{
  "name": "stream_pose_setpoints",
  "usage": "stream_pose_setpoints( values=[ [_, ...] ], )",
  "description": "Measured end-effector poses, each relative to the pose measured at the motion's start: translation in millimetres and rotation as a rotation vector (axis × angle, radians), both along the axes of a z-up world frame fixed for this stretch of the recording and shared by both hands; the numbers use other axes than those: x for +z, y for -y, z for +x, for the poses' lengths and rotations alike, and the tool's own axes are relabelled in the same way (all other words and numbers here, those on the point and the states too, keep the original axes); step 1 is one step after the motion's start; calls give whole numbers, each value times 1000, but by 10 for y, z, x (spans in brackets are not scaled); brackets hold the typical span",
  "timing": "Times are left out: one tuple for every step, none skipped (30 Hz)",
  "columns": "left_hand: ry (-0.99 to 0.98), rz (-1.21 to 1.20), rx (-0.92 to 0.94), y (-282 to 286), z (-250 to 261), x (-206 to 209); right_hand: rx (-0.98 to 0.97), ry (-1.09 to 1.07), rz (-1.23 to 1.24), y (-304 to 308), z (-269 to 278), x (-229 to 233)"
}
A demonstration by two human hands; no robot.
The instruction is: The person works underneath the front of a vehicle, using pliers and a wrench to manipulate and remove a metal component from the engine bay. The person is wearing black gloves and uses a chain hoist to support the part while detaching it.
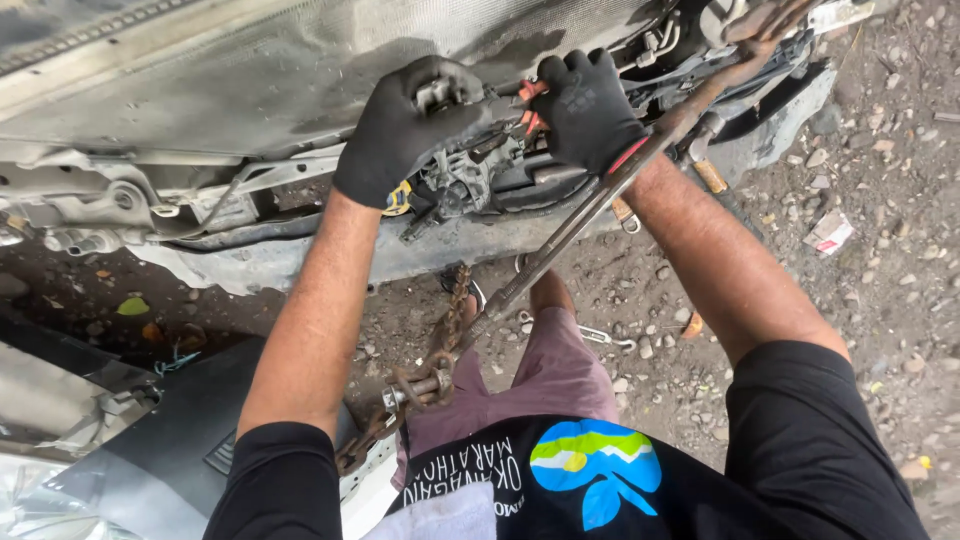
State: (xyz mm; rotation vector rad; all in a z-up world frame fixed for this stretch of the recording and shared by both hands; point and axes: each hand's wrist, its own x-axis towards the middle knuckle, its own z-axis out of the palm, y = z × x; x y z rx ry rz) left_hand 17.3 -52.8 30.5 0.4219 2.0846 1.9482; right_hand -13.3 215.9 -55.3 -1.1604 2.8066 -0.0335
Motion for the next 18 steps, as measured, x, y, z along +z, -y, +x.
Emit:
stream_pose_setpoints(
  values=[
    [71, -11, 18, 21, -14, -115, 22, -42, 9, 19, 5, 13],
    [135, -24, 36, 47, -60, -215, 45, -92, 15, 48, -32, 35],
    [129, -18, 44, 67, -95, -332, 53, -97, 19, 45, -75, 19],
    [73, -135, 83, 83, -91, -457, 67, -91, 0, 40, -73, -11],
    [17, -251, 123, 89, -88, -579, 81, -84, -19, 26, -71, -39],
    [14, -252, 127, 95, -109, -569, 85, -87, -20, -14, -81, -80],
    [129, -80, 105, 94, -133, -550, 74, -45, -107, -62, -93, -113],
    [240, 92, 82, 88, -172, -527, 62, -5, -195, -116, -118, -141],
    [234, 92, 84, 105, -202, -536, 65, -11, -195, -139, -125, -160],
    [182, 37, 38, 109, -233, -553, 30, 2, -247, -177, -127, -179],
    [131, -18, -7, 109, -266, -573, -4, 15, -298, -219, -131, -202],
    [130, -15, -8, 92, -271, -567, -5, 14, -295, -212, -129, -194],
    [171, 10, -33, 74, -278, -563, -24, -2, -250, -205, -128, -188],
    [212, 34, -55, 64, -283, -557, -41, -19, -205, -191, -132, -184],
    [210, 36, -54, 52, -271, -621, -39, -20, -203, -184, -135, -167],
    [237, 44, -40, 71, -251, -668, -10, -28, -127, -143, -143, -153],
    [264, 53, -26, 91, -235, -713, 20, -36, -51, -101, -153, -135],
    [263, 51, -24, 95, -242, -774, 21, -37, -53, -88, -177, -144]
  ],
)
